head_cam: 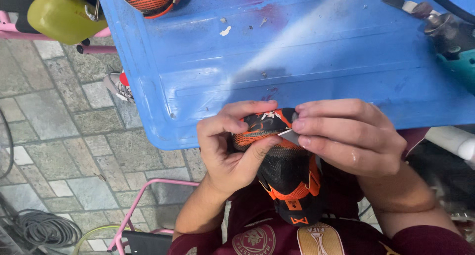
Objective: The person applies adhesive to the edges of a shoe upper and then uses a small tool to press and secure a strip of material along the rim.
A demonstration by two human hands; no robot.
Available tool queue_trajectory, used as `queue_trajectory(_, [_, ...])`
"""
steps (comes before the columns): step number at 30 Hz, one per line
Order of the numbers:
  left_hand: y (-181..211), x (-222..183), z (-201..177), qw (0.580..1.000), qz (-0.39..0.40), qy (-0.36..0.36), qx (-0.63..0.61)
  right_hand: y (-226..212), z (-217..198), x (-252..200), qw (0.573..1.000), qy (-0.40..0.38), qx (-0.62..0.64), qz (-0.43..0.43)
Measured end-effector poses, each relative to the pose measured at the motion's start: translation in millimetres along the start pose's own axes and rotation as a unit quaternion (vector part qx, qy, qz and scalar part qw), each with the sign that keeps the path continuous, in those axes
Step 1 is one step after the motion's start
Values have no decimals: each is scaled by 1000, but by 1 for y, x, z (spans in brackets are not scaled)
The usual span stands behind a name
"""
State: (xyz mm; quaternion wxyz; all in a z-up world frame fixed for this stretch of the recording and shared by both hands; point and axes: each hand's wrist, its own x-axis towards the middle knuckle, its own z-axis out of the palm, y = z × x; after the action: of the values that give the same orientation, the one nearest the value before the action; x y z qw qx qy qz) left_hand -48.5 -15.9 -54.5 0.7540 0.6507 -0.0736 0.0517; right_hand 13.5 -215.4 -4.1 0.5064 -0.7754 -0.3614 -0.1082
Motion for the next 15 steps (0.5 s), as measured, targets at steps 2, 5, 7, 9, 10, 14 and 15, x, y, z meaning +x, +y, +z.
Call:
queue_trajectory(2, [-1, 0, 0, 1000, 4, -1, 6, -1, -3, -1, 1000, -10, -15, -5])
queue_trajectory(5, [-3, 0, -1, 1000, 10, -1, 7, -4, -7, -4, 999, -39, -16, 20])
queue_trajectory(7, [-3, 0, -2, 1000, 14, -3, 10, -3, -6, -6, 998, -42, -35, 3])
queue_trajectory(9, [-3, 0, -2, 1000, 16, -5, 13, -3, -5, -8, 998, -41, -50, -5])
queue_trajectory(10, [-3, 0, -2, 1000, 15, -5, 10, -3, -5, -10, 997, -39, -66, -13])
queue_trajectory(14, [-3, 0, -2, 1000, 12, -6, 15, -2, -3, -11, 995, -41, -83, -35])
queue_trajectory(15, [-3, 0, -2, 1000, 11, -6, 18, -3, -4, -11, 994, -51, -89, -31])
